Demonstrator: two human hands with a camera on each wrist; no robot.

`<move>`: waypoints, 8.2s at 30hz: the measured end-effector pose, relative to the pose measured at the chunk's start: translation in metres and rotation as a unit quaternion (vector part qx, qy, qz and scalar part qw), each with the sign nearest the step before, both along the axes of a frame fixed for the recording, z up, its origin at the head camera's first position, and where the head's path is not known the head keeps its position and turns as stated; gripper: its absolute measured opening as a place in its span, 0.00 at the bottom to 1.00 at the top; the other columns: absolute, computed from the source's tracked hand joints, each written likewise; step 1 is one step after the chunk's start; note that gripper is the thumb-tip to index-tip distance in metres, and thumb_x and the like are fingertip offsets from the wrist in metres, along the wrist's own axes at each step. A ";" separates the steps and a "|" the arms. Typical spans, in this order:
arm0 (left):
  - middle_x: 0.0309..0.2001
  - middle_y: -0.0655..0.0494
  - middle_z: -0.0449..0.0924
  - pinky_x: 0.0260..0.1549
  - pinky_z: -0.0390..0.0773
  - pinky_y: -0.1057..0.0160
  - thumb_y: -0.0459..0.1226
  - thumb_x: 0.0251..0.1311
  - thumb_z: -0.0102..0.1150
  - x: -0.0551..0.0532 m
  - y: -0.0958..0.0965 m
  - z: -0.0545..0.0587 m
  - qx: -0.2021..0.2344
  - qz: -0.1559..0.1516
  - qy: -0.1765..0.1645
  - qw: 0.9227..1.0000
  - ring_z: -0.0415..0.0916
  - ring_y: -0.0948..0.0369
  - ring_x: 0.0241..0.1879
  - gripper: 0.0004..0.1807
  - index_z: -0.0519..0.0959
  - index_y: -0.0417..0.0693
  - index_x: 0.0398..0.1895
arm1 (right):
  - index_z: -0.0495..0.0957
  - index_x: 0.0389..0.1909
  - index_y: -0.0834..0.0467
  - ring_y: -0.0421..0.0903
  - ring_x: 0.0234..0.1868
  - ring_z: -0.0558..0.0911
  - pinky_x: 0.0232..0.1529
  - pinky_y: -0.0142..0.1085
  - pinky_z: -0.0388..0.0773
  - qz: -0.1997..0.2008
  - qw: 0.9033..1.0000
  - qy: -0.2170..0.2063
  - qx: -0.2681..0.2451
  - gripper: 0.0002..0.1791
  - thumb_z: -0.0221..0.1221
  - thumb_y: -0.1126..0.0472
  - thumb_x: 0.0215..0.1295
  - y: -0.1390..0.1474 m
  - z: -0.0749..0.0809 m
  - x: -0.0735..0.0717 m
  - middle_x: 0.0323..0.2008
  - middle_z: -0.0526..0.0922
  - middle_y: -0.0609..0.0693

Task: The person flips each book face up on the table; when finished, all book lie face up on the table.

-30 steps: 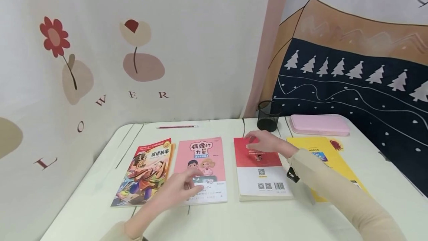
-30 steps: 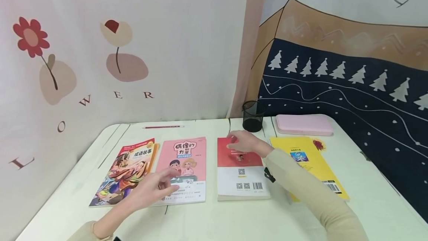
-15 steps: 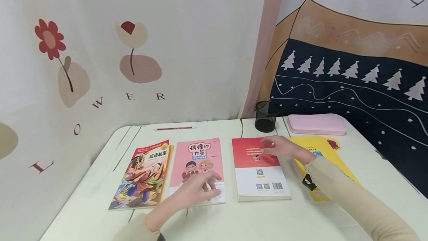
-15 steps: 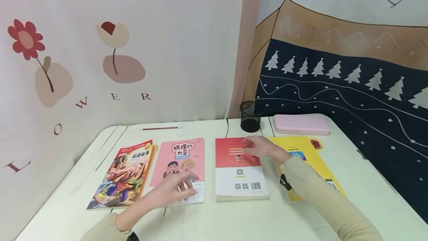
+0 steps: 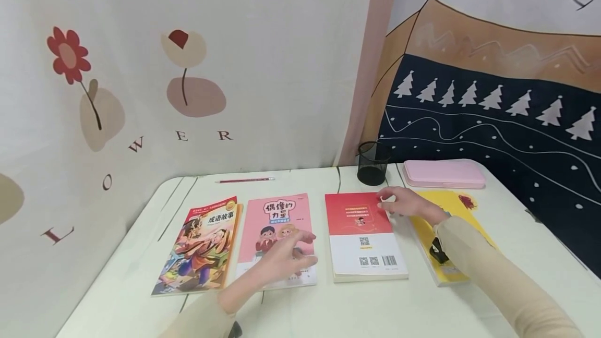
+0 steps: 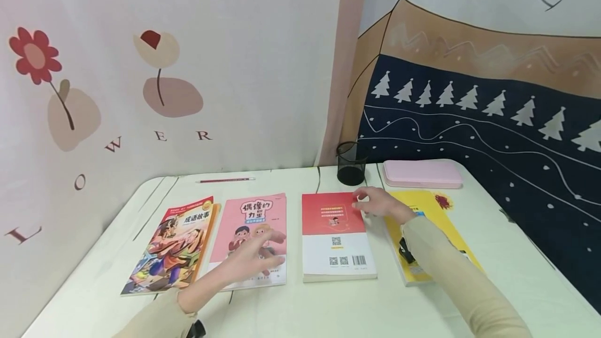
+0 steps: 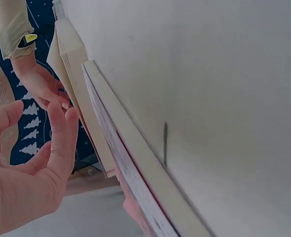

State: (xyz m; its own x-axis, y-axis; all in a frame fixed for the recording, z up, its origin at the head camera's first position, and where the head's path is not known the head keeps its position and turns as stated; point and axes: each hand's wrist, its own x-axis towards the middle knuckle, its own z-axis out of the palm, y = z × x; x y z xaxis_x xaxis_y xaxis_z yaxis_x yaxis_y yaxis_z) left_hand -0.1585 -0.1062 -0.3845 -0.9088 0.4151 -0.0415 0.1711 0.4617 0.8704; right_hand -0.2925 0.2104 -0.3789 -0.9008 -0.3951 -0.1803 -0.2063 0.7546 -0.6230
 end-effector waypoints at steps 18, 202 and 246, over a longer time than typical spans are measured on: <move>0.54 0.41 0.63 0.27 0.78 0.58 0.36 0.53 0.58 0.003 0.022 -0.009 0.185 0.033 -0.216 0.958 0.77 0.49 0.34 0.34 0.55 0.36 0.61 | 0.55 0.62 0.61 0.51 0.45 0.70 0.39 0.37 0.73 -0.028 0.994 -0.080 -0.061 0.36 0.58 0.52 0.56 -0.002 -0.012 -0.017 0.54 0.63 0.60; 0.46 0.40 0.72 0.48 0.68 0.54 0.28 0.60 0.44 0.009 0.036 -0.016 0.403 -0.145 -0.315 0.847 0.75 0.56 0.39 0.33 0.47 0.45 0.67 | 0.63 0.57 0.56 0.47 0.52 0.68 0.53 0.39 0.65 0.162 0.752 -0.135 -0.624 0.20 0.34 0.69 0.66 0.006 0.041 -0.004 0.53 0.68 0.53; 0.37 0.41 0.77 0.35 0.76 0.59 0.33 0.54 0.56 0.027 0.065 -0.015 0.259 0.077 -0.137 0.953 0.78 0.52 0.33 0.23 0.62 0.31 0.50 | 0.68 0.49 0.51 0.44 0.42 0.69 0.45 0.30 0.68 -0.065 0.864 -0.093 -0.490 0.14 0.52 0.57 0.63 -0.001 0.045 -0.007 0.44 0.71 0.48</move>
State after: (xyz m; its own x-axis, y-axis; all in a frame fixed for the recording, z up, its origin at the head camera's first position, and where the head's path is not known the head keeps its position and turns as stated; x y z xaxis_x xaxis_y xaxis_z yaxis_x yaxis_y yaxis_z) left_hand -0.1314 -0.0409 -0.3997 -0.9455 0.3062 -0.1109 -0.1297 -0.0417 0.9907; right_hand -0.2997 0.2097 -0.3339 -0.9404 -0.3379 0.0374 0.0128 -0.1453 -0.9893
